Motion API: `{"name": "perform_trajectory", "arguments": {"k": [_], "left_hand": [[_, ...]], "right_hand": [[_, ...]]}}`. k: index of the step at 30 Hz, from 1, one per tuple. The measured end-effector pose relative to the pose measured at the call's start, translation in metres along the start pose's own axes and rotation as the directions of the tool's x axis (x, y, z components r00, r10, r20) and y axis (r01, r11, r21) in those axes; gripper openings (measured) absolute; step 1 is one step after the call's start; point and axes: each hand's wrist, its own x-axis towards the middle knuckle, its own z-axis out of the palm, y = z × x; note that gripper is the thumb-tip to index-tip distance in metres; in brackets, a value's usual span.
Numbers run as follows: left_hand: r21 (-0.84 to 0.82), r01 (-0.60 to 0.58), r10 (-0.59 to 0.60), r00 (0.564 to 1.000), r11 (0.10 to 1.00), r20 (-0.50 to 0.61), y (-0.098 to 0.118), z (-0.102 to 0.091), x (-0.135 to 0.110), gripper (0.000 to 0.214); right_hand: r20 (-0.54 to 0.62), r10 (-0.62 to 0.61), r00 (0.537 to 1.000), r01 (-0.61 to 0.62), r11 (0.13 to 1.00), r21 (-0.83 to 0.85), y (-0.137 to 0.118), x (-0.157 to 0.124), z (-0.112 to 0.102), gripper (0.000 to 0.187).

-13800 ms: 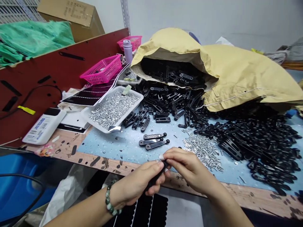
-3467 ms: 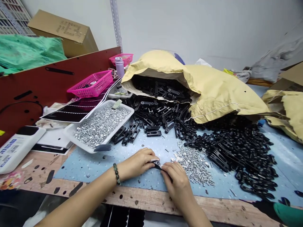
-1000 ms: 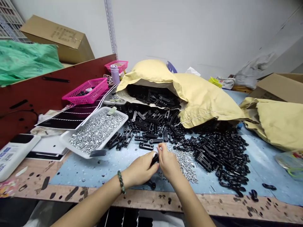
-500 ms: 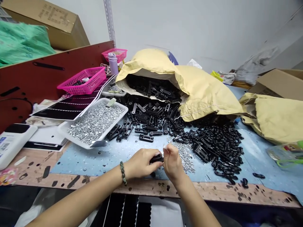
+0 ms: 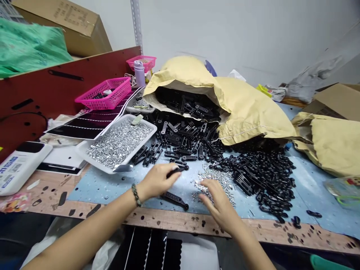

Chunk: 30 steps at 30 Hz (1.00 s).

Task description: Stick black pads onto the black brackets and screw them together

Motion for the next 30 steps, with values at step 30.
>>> {"name": "perform_trajectory", "arguments": {"k": [30], "left_hand": [[-0.102, -0.156, 0.166, 0.980, 0.983, 0.105, -0.030, 0.004, 0.004, 0.020]], "right_hand": [[-0.306, -0.087, 0.948, 0.121, 0.988, 0.093, -0.009, 0.042, 0.047, 0.017]]}}
